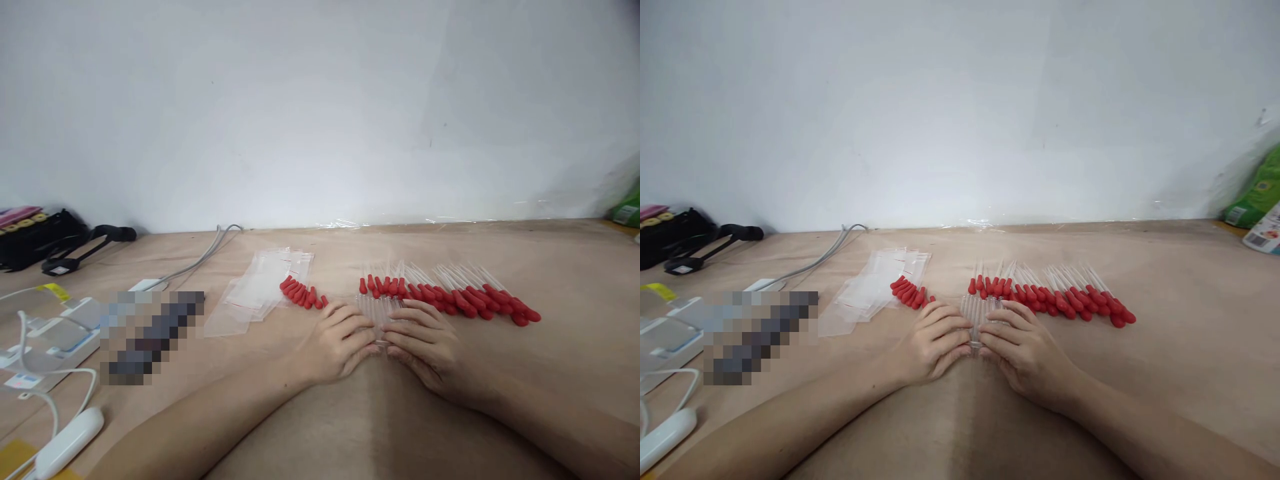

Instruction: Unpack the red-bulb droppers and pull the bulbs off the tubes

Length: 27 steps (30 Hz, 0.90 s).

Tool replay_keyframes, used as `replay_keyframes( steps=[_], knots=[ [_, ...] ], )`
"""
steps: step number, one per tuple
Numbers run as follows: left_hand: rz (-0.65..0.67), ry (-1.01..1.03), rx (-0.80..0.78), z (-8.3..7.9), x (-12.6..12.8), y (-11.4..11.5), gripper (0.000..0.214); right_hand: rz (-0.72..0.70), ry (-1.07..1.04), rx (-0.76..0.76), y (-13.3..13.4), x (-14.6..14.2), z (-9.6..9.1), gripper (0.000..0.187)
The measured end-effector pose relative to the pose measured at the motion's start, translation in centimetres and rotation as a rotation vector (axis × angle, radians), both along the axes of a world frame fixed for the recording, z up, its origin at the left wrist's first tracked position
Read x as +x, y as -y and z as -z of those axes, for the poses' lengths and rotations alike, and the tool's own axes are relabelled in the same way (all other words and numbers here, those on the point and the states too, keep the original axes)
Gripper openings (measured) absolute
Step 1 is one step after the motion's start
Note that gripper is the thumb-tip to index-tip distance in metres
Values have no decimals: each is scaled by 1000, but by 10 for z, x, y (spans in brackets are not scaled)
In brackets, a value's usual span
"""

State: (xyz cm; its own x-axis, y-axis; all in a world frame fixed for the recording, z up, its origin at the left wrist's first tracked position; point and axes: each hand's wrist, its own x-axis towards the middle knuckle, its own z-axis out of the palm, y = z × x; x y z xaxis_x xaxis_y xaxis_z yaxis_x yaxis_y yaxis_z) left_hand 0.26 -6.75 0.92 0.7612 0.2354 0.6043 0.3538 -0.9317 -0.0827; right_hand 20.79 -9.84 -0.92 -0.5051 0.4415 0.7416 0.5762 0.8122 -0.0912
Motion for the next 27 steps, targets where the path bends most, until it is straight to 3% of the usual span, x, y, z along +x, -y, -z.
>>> replay_keyframes(
  steps=[12,20,27],
  knots=[
    [-13,-102,-73,-4,-5,3,12,-109,-32,62,2,4,5,26],
    [8,-86,-90,-6,-12,4,10,-87,-61,35,7,12,5,29],
    [-300,156,-205,-15,-39,-17,15,170,-186,-7,3,30,-2,24]
  ],
)
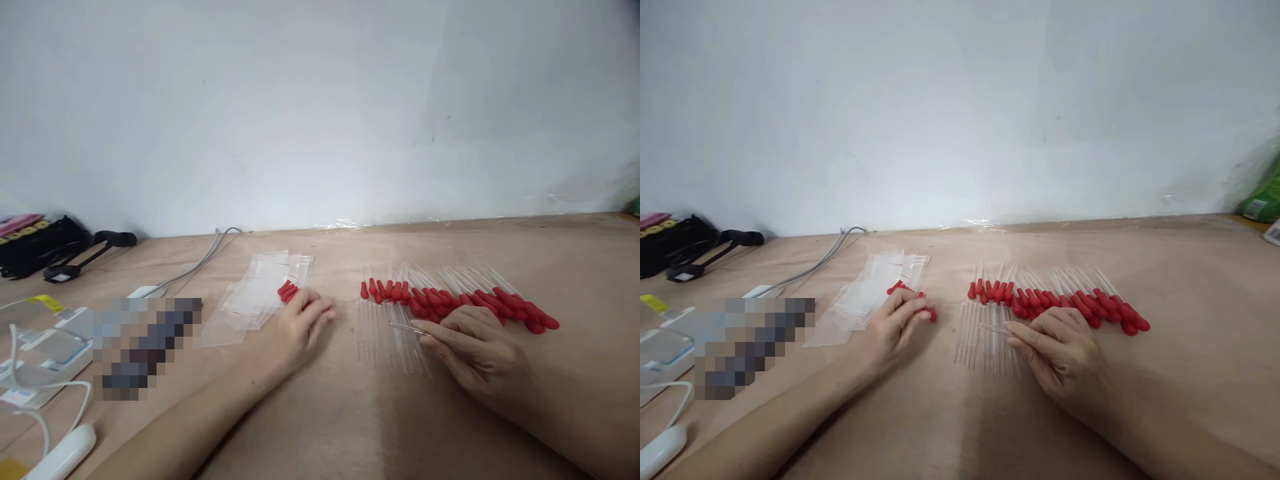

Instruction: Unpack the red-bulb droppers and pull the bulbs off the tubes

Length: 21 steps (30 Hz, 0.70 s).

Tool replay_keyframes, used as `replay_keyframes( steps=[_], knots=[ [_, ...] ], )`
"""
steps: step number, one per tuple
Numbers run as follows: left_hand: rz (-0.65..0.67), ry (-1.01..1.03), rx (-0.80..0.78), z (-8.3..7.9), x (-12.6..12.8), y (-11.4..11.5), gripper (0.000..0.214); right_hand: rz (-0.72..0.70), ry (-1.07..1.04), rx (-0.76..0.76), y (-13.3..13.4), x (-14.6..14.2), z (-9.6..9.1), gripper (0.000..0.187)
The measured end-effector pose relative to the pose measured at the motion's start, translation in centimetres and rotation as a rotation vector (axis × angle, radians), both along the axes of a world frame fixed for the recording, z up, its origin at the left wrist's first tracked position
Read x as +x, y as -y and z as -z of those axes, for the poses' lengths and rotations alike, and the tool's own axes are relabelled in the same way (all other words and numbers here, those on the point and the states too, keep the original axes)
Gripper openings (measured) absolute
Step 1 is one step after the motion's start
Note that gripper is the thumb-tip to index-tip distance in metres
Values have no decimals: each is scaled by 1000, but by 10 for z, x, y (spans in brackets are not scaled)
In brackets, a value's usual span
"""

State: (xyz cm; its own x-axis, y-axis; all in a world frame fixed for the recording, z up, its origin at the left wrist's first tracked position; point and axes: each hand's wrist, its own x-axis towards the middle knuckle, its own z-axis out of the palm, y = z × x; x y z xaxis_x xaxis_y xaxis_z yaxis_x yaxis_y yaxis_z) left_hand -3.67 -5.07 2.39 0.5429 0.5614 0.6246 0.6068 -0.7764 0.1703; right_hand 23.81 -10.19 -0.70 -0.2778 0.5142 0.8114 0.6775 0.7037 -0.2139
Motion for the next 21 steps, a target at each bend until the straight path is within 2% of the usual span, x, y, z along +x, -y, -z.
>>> replay_keyframes(
  steps=[4,8,11,14,17,21],
  knots=[
    [-158,90,0,-8,-16,-27,26,120,17,-23,-2,4,2,24],
    [-179,84,-53,-10,-28,-43,36,203,46,4,2,6,0,23],
    [-217,80,-85,-8,-29,-43,36,274,65,12,7,6,-1,15],
    [-258,55,-87,-4,-25,-39,25,315,93,1,8,5,-1,5],
    [-230,-27,-82,-4,-22,-35,16,313,125,-1,8,3,-1,5],
    [-170,-104,-78,-6,-23,-33,16,303,141,17,8,0,-2,9]
  ],
)
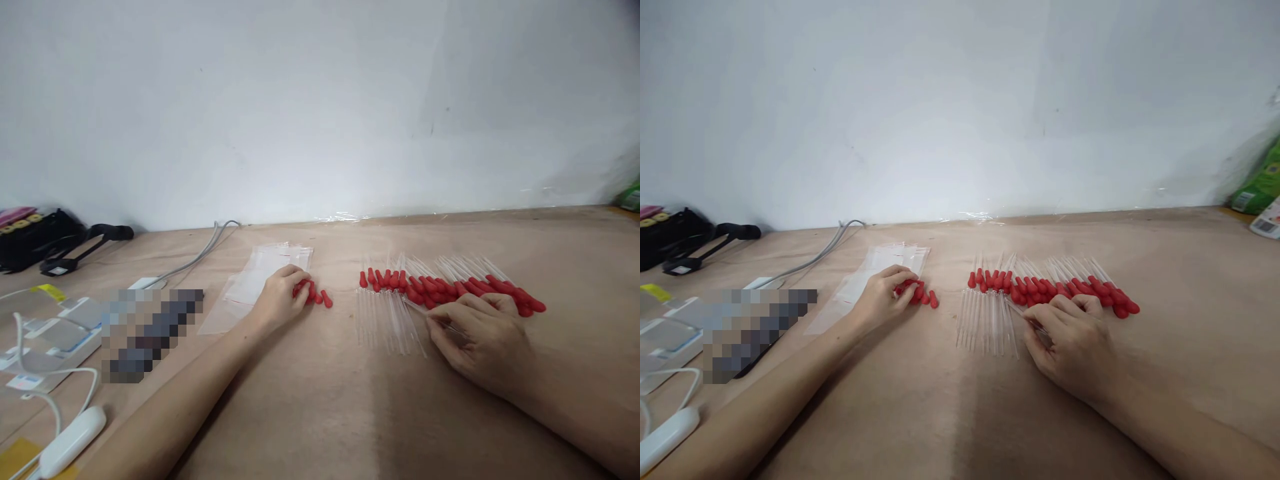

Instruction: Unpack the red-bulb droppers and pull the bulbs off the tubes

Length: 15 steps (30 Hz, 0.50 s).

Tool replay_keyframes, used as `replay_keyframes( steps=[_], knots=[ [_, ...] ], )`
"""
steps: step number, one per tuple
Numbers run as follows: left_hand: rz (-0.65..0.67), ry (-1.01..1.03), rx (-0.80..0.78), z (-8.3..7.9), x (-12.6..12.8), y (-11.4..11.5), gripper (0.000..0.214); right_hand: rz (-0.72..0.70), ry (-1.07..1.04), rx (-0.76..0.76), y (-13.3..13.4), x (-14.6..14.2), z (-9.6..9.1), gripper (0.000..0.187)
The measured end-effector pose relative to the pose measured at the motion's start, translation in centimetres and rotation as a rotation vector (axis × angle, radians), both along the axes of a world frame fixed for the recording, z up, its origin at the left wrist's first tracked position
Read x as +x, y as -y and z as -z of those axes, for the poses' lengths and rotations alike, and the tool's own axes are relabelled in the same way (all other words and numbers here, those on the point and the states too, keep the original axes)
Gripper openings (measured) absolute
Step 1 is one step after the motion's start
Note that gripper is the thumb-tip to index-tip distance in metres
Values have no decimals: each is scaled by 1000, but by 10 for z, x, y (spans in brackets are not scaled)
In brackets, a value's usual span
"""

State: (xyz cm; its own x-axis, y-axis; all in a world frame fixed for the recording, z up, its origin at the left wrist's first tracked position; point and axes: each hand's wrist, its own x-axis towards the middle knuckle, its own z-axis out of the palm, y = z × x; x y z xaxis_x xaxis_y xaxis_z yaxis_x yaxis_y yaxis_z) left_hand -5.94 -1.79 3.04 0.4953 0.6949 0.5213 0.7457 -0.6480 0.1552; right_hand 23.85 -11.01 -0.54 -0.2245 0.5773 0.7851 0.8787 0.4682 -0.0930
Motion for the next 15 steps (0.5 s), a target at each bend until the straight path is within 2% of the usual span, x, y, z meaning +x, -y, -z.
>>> replay_keyframes(
  steps=[7,15],
  knots=[
    [-5,-87,0,0,0,1,31,10,77,7,0,-1,0,13],
    [-35,-100,96,-8,0,1,29,-48,62,-30,2,-5,-3,14]
  ],
)
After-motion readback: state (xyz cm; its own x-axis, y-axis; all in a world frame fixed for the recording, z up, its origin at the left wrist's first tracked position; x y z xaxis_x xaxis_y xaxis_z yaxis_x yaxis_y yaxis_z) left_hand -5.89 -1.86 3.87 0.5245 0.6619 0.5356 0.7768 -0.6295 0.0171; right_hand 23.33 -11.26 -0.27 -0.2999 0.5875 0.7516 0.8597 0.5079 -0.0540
